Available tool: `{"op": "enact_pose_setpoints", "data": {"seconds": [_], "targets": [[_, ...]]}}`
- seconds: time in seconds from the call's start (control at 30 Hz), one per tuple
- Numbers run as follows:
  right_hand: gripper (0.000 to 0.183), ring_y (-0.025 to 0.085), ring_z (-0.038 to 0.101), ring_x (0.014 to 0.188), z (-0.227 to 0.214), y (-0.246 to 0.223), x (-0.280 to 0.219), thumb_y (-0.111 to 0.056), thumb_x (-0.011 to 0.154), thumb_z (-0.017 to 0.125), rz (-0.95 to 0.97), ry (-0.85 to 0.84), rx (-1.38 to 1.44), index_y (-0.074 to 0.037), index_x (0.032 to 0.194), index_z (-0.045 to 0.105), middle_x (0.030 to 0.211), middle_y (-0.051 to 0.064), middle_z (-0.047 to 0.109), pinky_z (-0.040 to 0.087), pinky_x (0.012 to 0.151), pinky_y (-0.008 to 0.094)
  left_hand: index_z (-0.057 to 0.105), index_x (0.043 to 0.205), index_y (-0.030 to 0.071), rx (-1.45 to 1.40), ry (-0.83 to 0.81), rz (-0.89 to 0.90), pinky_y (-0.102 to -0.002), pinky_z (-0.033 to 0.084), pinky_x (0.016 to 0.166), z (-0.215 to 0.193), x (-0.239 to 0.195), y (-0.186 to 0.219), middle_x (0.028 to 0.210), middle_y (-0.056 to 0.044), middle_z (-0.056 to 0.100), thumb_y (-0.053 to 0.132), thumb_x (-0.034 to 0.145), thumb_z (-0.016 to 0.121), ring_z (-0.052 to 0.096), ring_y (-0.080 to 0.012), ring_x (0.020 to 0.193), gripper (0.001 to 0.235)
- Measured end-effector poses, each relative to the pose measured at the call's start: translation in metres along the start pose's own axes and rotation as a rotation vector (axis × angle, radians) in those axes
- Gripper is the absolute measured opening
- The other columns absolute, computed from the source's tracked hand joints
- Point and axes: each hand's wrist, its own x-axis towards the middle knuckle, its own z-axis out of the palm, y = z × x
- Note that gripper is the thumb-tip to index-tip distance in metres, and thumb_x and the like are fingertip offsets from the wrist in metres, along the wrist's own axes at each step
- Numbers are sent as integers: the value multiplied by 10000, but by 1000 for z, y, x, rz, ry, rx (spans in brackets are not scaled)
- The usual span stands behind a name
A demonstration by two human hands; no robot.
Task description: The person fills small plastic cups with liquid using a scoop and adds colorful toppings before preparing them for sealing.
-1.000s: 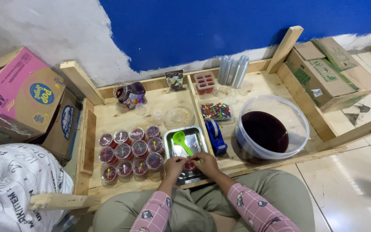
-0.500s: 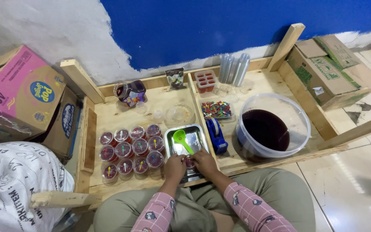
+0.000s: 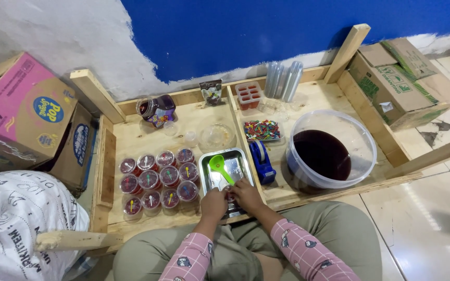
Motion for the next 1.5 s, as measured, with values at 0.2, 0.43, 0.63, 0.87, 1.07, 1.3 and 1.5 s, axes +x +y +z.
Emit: {"op": "enact_pose_setpoints", "data": {"seconds": [0.2, 0.43, 0.63, 0.87, 1.07, 1.3, 1.5], "targets": [[140, 174, 636, 966, 2, 3, -1, -254, 771, 796, 17, -13, 39, -218, 893, 740, 868, -33, 673, 569, 791, 281, 728, 1186, 113, 17, 9, 4, -447, 603, 774, 2, 1, -2, 976, -106, 669, 183, 879, 663, 686, -295, 956, 322], [85, 180, 635, 961, 5, 5, -4, -198, 823, 730, -3, -7, 55, -229, 899, 752, 862, -33, 672, 563, 792, 275, 745, 1121, 72, -17, 49, 40, -444, 603, 765, -19, -9, 7, 943, -127, 669, 173, 880, 662, 689, -306, 925, 274], [122, 202, 624, 989, -1, 1, -2, -178, 810, 728, 5, -24, 50, -229, 912, 770, 902, -21, 666, 572, 797, 305, 747, 1123, 76, 14, 43, 25, -384, 597, 731, -22, -10, 10, 905, -106, 671, 133, 899, 623, 692, -264, 882, 262], [85, 207, 620, 953, -4, 0, -2, -228, 873, 681, 13, 34, -26, -197, 939, 723, 842, 6, 633, 564, 787, 284, 722, 1172, 72, -31, 3, 33, -428, 598, 740, -29, -16, 14, 939, -123, 681, 189, 898, 645, 698, -296, 902, 308], [156, 202, 608, 942, 5, 6, -4, -332, 901, 698, 66, 62, -104, -177, 899, 696, 832, 16, 601, 548, 793, 281, 703, 1204, 39, -117, -29, 47, -456, 600, 764, -40, -20, 22, 987, -155, 693, 202, 908, 619, 704, -336, 945, 348], [130, 206, 611, 888, -10, -4, -1, -298, 923, 671, 46, 18, 13, -193, 946, 744, 816, 17, 588, 553, 779, 302, 747, 1112, 20, -164, -42, 100, -453, 598, 790, -29, -16, 19, 1045, -168, 706, 181, 904, 612, 707, -362, 979, 296], [148, 213, 613, 840, -6, -5, -1, -266, 897, 663, 25, 34, 6, -241, 990, 776, 800, 25, 574, 558, 730, 297, 753, 1069, 19, -160, -54, 107, -412, 601, 748, -21, -12, 11, 977, -132, 693, 208, 888, 609, 711, -323, 931, 299]]}}
